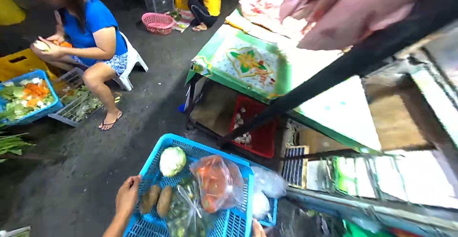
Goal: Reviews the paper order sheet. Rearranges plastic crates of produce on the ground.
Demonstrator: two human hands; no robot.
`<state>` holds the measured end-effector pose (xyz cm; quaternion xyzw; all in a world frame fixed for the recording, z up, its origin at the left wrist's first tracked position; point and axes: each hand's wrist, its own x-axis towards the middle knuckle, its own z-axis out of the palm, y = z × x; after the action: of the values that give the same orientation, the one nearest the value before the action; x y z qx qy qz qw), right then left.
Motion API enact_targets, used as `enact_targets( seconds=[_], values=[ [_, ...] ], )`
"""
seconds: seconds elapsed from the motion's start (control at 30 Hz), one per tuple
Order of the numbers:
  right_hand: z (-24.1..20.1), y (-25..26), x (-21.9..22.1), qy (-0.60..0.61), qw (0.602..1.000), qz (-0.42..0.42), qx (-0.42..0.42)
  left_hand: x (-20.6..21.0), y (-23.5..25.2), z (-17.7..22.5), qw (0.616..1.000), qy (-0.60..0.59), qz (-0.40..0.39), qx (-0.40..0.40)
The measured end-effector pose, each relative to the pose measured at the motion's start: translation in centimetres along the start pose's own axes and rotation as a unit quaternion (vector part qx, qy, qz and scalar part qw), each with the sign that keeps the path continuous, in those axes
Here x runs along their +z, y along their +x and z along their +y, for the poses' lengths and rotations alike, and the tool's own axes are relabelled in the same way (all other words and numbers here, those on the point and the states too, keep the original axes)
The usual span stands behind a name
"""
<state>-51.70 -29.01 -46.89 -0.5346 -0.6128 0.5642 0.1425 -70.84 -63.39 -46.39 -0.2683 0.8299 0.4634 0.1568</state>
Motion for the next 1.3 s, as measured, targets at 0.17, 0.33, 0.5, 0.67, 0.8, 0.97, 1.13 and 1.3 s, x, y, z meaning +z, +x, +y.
enact_targets(
  seconds=[0.17,0.33,0.5,0.67,0.8,0.97,1.13,1.3],
  values=[
    [6.2,5.0,11.1,-0.02,0.997,0.015,0.069,2.5,11.4,-5.2,0.991,-0.044,0.03,-0.126],
    [14.2,8.5,18.7,-0.086,0.988,0.022,0.125,5.6,20.7,-10.4,0.987,-0.014,0.016,-0.16],
    [20.7,12.5,23.3,-0.155,0.975,0.041,0.154,11.3,28.7,-12.6,0.985,0.052,-0.026,-0.16],
    [24.0,18.7,25.8,-0.204,0.966,0.026,0.157,19.4,35.2,-12.9,0.985,0.076,-0.08,-0.131],
    [26.5,24.6,26.7,-0.2,0.968,-0.022,0.149,25.8,39.8,-13.5,0.987,0.059,-0.126,-0.086],
    [28.6,28.8,26.5,-0.274,0.922,-0.136,0.235,29.6,43.6,-16.2,0.964,0.026,-0.245,-0.098],
    [26.2,22.4,26.0,-0.319,0.903,-0.163,0.235,24.9,40.3,-17.3,0.941,0.226,-0.245,-0.06],
    [19.8,9.2,23.5,-0.26,0.91,-0.242,0.212,15.7,27.5,-15.7,0.909,0.302,-0.266,-0.106]
  ],
)
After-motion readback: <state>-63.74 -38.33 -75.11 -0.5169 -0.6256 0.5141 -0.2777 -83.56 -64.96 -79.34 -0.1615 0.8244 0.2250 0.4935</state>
